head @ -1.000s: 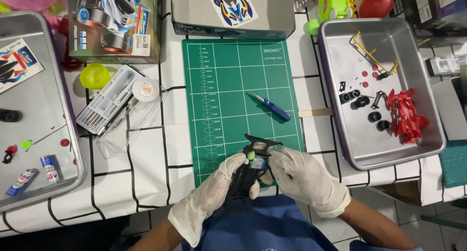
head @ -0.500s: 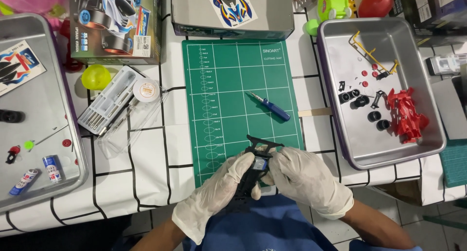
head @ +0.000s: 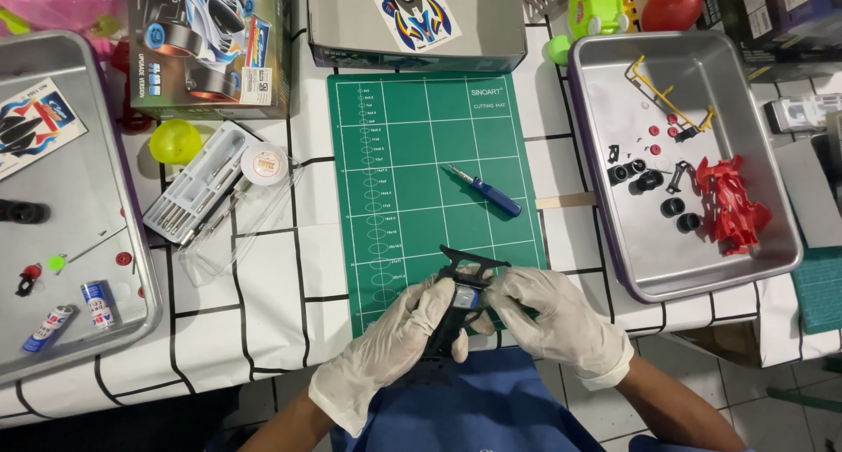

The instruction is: The person assembles a toy car chassis on a green cutting mat. They use a screwdriver to tighten screws on the black frame, then insert a battery into the chassis and secure it with a green clip.

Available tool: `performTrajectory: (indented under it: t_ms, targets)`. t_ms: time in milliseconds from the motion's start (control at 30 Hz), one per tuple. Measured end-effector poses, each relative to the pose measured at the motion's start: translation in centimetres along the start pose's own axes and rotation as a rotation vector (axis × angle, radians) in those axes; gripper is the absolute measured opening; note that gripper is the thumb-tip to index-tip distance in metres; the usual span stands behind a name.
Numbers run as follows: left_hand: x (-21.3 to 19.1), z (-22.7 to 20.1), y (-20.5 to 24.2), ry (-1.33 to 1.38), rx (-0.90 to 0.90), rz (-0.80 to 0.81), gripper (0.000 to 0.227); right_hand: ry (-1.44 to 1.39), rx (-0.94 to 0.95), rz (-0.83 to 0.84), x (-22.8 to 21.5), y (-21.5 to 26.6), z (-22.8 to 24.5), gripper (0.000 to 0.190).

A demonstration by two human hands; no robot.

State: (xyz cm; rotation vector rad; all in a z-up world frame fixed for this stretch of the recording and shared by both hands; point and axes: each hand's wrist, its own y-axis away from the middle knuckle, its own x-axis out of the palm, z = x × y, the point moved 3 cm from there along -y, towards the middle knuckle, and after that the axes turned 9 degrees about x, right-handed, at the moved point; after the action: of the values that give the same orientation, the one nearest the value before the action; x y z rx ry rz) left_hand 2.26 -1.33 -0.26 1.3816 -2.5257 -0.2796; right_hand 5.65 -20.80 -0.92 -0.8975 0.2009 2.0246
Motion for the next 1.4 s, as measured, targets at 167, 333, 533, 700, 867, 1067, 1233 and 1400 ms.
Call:
performTrajectory:
  t_ms: [167, 333, 533, 700, 867, 1067, 1233, 1400]
  targets:
    - [0.5, 2.6, 0.0, 0.316, 0.293, 0.044, 0.053, 0.029, 0.005, 0.016, 0.3, -0.1, 0.2, 0.031]
    - [0.4, 2.0, 0.2, 0.251, 0.392, 0.076, 0.059, 0.275, -0.144, -0.125, 1.6, 1.1, -1.0, 0.024]
    - [0.6, 4.4, -0.8, 0.672, 0.286, 0.064, 0.069, 0.19, -0.173, -0.17, 2.4, 0.8, -1.2, 0.028]
    - [-0.1, 5.7, -1.4, 0.906, 0.159, 0.041, 0.049, 0.271, -0.21, -0.17, 3.0, 0.7, -1.7, 0.023]
    - [-0.2, 7.1, -1.6, 1.001, -0.026, 0.029, 0.042, 0.415, -0.318, -0.125, 3.3, 0.7, -2.3, 0.021]
    - [-0.5, 6.0, -1.4, 0.815, 0.035, 0.096, 0.049, 0.294, -0.19, -0.151, 3.6, 0.8, -2.7, 0.021]
    - [-0.5, 6.6, -1.6, 0.871, -0.012, 0.091, 0.046, 0.274, -0.176, -0.141, 3.5, 0.7, -2.5, 0.022]
    - [-0.4, 7.3, -1.4, 0.82, -0.08, 0.135, 0.061, 0.211, -0.107, -0.139, 3.6, 1.0, -2.2, 0.022]
